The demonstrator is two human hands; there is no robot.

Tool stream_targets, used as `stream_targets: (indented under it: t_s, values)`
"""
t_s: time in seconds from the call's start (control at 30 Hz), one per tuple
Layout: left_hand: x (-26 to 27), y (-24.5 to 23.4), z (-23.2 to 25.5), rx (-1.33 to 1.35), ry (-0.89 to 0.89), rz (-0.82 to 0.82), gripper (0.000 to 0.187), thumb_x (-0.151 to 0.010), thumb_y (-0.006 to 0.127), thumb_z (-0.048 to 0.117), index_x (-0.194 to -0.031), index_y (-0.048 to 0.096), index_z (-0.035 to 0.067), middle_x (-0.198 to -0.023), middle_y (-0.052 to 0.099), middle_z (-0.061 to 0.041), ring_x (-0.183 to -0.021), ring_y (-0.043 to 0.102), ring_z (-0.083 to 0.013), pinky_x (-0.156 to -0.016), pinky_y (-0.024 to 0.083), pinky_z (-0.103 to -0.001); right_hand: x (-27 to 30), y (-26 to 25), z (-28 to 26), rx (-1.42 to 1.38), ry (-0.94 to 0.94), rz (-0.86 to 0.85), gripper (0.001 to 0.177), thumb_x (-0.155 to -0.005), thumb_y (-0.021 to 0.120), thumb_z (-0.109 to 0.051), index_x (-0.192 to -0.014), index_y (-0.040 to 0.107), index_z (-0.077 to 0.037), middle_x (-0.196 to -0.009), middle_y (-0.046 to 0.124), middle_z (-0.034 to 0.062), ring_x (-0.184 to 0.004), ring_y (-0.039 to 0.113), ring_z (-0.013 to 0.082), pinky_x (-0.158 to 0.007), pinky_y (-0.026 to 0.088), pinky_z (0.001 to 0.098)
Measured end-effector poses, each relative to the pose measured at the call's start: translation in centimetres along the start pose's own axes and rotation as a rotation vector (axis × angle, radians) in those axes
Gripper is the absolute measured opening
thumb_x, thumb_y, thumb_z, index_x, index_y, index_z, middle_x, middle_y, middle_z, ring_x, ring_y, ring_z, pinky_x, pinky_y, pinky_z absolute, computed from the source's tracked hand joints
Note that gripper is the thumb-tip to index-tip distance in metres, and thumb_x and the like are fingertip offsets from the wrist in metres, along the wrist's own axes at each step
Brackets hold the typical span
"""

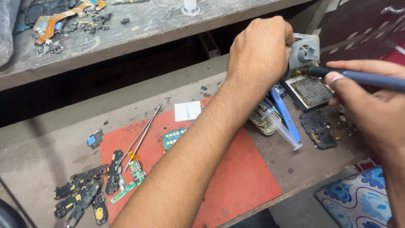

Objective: The person solders a small blue circuit board using a soldering iron and flux. They repeatedly clean the iron tip on a sponge, apply flux with a syringe, and use tweezers to position components on the board.

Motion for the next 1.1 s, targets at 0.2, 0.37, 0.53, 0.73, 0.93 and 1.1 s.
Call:
stream_targets:
  t_s: [0.2,0.37,0.53,0.73,0.93,1.1]
  values:
    - [-0.1,0.2,-0.2,-0.019,-0.033,-0.046,0.016,-0.08,0.074,0.016,-0.094,0.08,0.019,-0.091,0.077,-0.009,-0.091,0.075,-0.0267,-0.082,0.059,-0.041,0.3,0.3,0.2,-0.088,-0.024,-0.02,0.02,-0.094,0.071,-0.011,-0.112,0.075,-0.003,-0.077,0.068,0.0043,-0.062,0.06,0.003,-0.054,0.045,0.015]
    - [-0.1,-0.2,0.0,0.01,-0.037,-0.036,0.014,-0.079,0.077,0.018,-0.092,0.08,0.019,-0.091,0.078,-0.007,-0.091,0.075,-0.0258,-0.081,0.058,-0.041,0.3,-0.1,0.0,-0.073,-0.017,0.036,0.022,-0.096,0.071,-0.011,-0.116,0.074,-0.004,-0.085,0.071,0.0058,-0.064,0.062,0.0053,-0.056,0.048,0.0154]
    - [0.1,-0.1,-0.2,0.01,-0.027,-0.037,0.014,-0.079,0.076,0.018,-0.093,0.081,0.019,-0.091,0.078,-0.006,-0.091,0.075,-0.0248,-0.082,0.058,-0.041,0.4,0.2,-0.6,-0.156,0.014,-0.013,0.019,-0.094,0.071,-0.011,-0.111,0.075,-0.005,-0.082,0.071,0.0043,-0.062,0.059,0.0032,-0.054,0.045,0.0146]
    - [-0.1,0.0,-0.2,0.029,-0.033,-0.059,0.014,-0.078,0.077,0.019,-0.092,0.081,0.02,-0.089,0.078,-0.005,-0.089,0.075,-0.0238,-0.082,0.058,-0.041,0.4,-0.4,-1.1,0.041,-0.088,0.055,0.019,-0.096,0.073,-0.01,-0.114,0.075,-0.002,-0.076,0.067,0.0069,-0.057,0.052,0.005,-0.049,0.039,0.0186]
    - [-0.2,-0.2,-0.3,0.027,-0.006,-0.01,0.014,-0.078,0.078,0.019,-0.092,0.081,0.02,-0.089,0.078,-0.007,-0.088,0.075,-0.0254,-0.081,0.057,-0.041,0.2,-0.6,-1.4,-0.098,-0.051,0.027,0.016,-0.092,0.071,-0.011,-0.107,0.075,-0.007,-0.081,0.072,0.001,-0.056,0.054,0.0022,-0.05,0.042,0.0169]
    - [-0.2,-0.3,-0.3,0.032,0.041,0.006,0.016,-0.076,0.08,0.019,-0.092,0.081,0.019,-0.089,0.077,-0.009,-0.088,0.074,-0.0288,-0.081,0.057,-0.042,0.9,-0.9,-3.3,0.222,-0.374,0.081,0.016,-0.095,0.077,-0.005,-0.109,0.077,0.003,-0.08,0.072,0.0119,-0.061,0.056,0.0091,-0.056,0.042,0.0213]
Point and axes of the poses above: each hand's wrist, its own x-axis away from the middle knuckle, its own y-axis out of the palm, z = x × y, the point moved 8 cm from there along -x, towards the middle knuckle
